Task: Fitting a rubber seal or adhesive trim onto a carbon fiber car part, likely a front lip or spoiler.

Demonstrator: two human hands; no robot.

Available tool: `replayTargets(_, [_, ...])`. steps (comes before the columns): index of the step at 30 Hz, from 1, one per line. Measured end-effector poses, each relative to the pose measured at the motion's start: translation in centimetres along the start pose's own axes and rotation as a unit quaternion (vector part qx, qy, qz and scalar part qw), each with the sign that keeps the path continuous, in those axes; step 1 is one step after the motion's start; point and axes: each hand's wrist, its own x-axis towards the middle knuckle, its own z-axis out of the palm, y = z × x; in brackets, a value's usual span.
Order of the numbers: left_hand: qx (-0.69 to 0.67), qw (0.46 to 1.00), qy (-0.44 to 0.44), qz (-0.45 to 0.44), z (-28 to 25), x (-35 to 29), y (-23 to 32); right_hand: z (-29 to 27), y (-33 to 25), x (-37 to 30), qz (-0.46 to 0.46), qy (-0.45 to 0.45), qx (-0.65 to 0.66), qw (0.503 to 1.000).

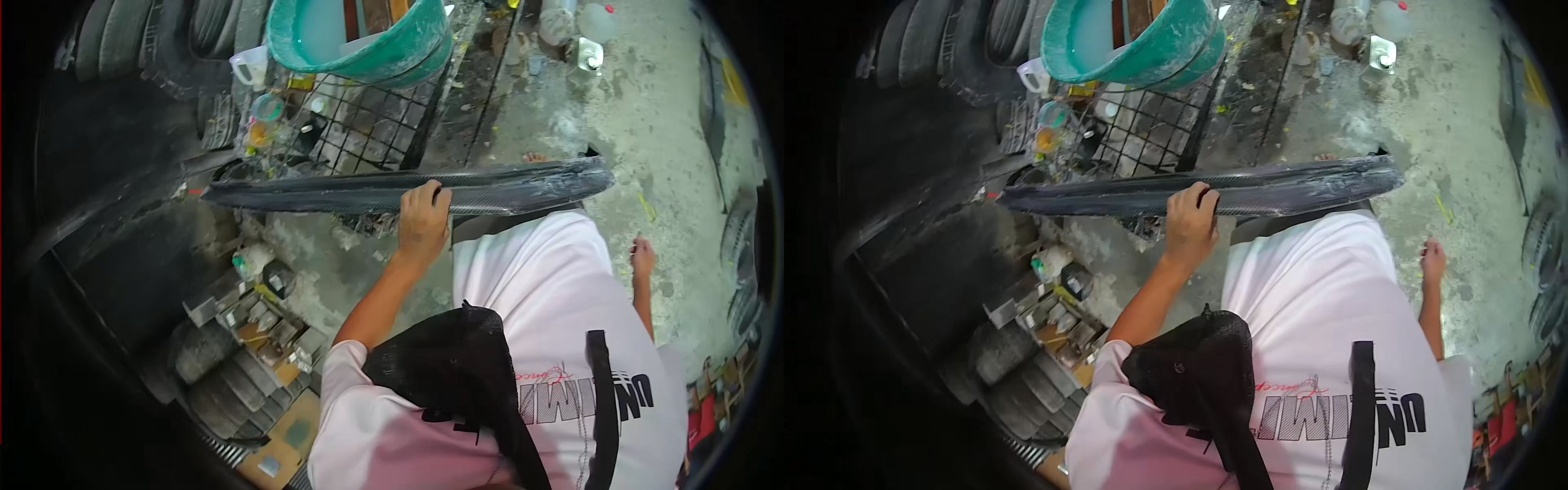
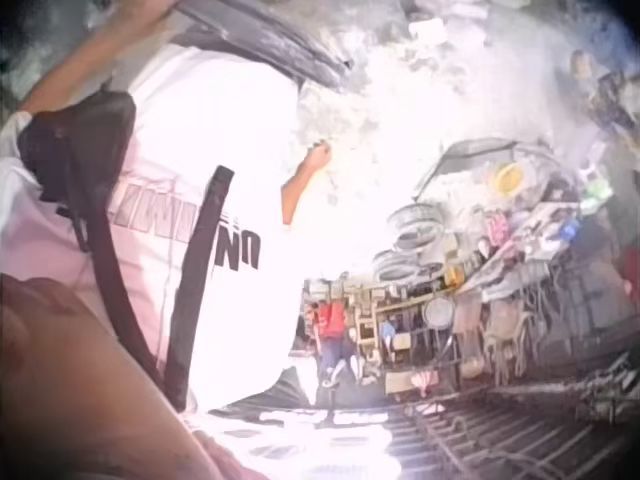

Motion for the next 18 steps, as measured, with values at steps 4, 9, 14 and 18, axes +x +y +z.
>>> replayTargets(4, [-0.037, 0.999, -0.021, -0.017, -0.4, 0.7, -0.4, -1.2, -0.9, -4.3, -0.01, 0.051, -0.007, 0.999])
replayTargets(9, [-0.044, 0.997, 0.024, -0.058, -4.5, -0.7, -1.9, 2.1, -15.1, -14.7, -0.153, 0.031, -0.055, 0.986])
replayTargets(14, [0.059, 0.99, 0.047, -0.12, -3.3, -3.0, -6.2, 11.6, -33.6, -22.5, -0.403, -0.156, -0.176, 0.884])
replayTargets(18, [0.05, 0.989, 0.069, -0.122, -2.7, -3.5, -6.5, 19.9, -41.9, -24.6, -0.595, -0.25, -0.346, 0.681])
